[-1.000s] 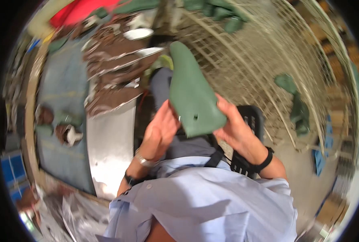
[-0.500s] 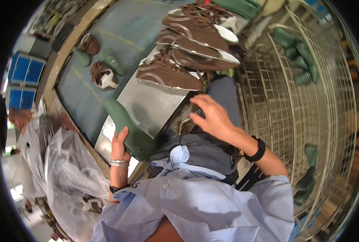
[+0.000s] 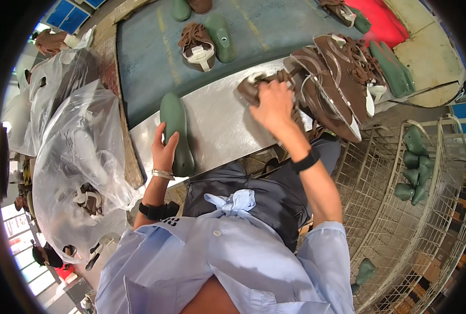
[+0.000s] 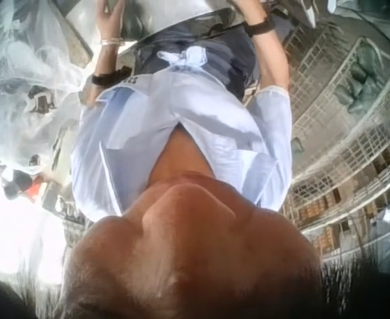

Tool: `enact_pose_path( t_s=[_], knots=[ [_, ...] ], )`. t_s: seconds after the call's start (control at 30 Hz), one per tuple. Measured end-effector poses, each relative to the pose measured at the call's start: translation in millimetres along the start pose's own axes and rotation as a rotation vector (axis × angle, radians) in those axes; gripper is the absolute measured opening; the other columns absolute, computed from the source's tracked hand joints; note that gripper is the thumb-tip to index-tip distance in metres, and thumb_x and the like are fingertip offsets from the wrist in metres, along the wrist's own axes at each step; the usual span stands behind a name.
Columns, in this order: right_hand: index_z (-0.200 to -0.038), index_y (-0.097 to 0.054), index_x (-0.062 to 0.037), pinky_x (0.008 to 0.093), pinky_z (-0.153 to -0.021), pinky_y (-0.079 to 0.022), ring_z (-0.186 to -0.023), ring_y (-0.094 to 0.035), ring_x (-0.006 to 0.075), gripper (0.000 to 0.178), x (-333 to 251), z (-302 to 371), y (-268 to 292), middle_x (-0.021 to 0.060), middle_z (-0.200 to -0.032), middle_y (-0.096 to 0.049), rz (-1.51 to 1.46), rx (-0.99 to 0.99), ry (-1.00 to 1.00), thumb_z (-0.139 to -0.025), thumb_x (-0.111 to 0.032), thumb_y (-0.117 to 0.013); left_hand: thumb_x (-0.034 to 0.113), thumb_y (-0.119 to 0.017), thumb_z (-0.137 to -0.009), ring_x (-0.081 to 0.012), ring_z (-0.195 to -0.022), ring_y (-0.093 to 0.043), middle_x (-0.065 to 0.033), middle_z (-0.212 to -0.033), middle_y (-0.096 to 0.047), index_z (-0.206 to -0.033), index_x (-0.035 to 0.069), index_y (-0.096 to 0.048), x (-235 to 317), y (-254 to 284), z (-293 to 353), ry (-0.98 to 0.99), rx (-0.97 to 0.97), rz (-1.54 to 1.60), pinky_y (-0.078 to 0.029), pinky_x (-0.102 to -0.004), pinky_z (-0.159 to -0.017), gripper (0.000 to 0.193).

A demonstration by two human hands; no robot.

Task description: Insert shoe lasts into partially finished shoes and place them on a conveyor belt for heat treatment.

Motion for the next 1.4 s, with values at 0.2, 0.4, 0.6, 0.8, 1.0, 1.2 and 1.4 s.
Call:
enact_pose_path(
  t_s=[0.2, 0.4, 0.6, 0.8, 1.0, 1.2, 1.4],
  knots=[
    [-0.090, -0.060, -0.0063, 0.0392, -0.079, -0.044, -0.096, -0.052, 0.0294, 0.022, -73, 64, 42, 0.0098, -0.101, -0.055, -0.172, 0.138, 0.518, -0.071, -0.012, -0.068, 0.011, -0.070, -0.087, -0.0135, -0.101, -0.059, -0.0080, -0.124, -0.057, -0.135, 0.002, -0.048, -5, -3, 2, -0.195, 0.059, -0.046, -0.050, -0.0273, -0.085, 0.054],
    [-0.095, -0.060, -0.0046, 0.0453, -0.111, -0.036, -0.129, -0.045, 0.0291, 0.020, -52, 79, -12, 0.0107, -0.136, -0.052, 0.027, 0.075, 0.726, -0.076, -0.013, -0.061, 0.009, -0.068, -0.088, -0.0126, -0.104, -0.057, -0.0067, -0.126, -0.055, -0.135, 0.001, -0.047, -6, -1, -2, -0.243, 0.001, -0.077, -0.048, -0.0258, -0.086, 0.052],
    [-0.085, -0.065, -0.0017, 0.0434, -0.110, -0.038, -0.132, -0.044, 0.0290, 0.015, -28, 83, 8, 0.0102, -0.134, -0.054, 0.047, 0.048, 0.628, -0.075, -0.011, -0.061, 0.017, -0.070, -0.086, -0.0229, -0.116, -0.054, -0.0152, -0.131, -0.054, -0.132, -0.003, -0.049, 2, 13, -1, -0.063, -0.028, 0.050, -0.043, -0.0333, -0.099, 0.055],
    [-0.075, -0.067, 0.0013, 0.0398, -0.100, -0.049, -0.130, -0.046, 0.0345, 0.014, 44, 85, 13, 0.0113, -0.135, -0.054, -0.137, 0.297, 0.438, -0.066, -0.009, -0.062, 0.009, -0.064, -0.092, -0.0194, -0.097, -0.061, -0.0137, -0.118, -0.062, -0.141, 0.006, -0.042, 38, -12, 10, 0.151, -0.202, 0.273, -0.053, -0.0340, -0.081, 0.054],
    [-0.104, -0.070, -0.0094, 0.0393, -0.094, -0.049, -0.116, -0.056, 0.0308, 0.038, 108, 156, 87, 0.0121, -0.128, -0.057, -0.528, 0.515, 0.088, -0.072, 0.006, -0.056, 0.034, -0.061, -0.095, -0.0316, -0.121, -0.055, -0.0202, -0.141, -0.050, -0.140, -0.006, -0.045, 38, 13, -5, -0.112, -0.079, -0.373, -0.043, -0.0363, -0.103, 0.062],
    [-0.120, -0.066, 0.0009, 0.0396, -0.092, -0.051, -0.104, -0.066, 0.0331, 0.046, 292, 403, 99, 0.0178, -0.115, -0.068, -0.339, 0.681, -1.136, -0.077, -0.013, -0.057, 0.030, -0.068, -0.091, -0.0339, -0.098, -0.066, -0.0212, -0.111, -0.068, -0.121, -0.002, -0.063, 44, 2, -7, -0.537, -0.150, -0.567, -0.052, -0.0396, -0.087, 0.044],
    [-0.144, -0.039, 0.0051, 0.0439, -0.106, -0.043, -0.133, -0.046, 0.0355, 0.082, 407, 406, 85, 0.0240, -0.143, -0.047, -0.371, 0.621, -1.476, -0.085, -0.043, -0.070, 0.032, -0.070, -0.089, -0.0348, -0.103, -0.065, -0.0233, -0.116, -0.066, -0.128, -0.003, -0.058, 2, 53, -48, -0.552, -0.179, -0.596, -0.051, -0.0398, -0.092, 0.054]
  ],
)
Point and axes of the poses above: each hand's wrist, its own z-axis away from the middle knuckle, its own y-axis out of the back of the hand, x = y × z, the point moved 2 cm from there along -z, towards the middle knuckle
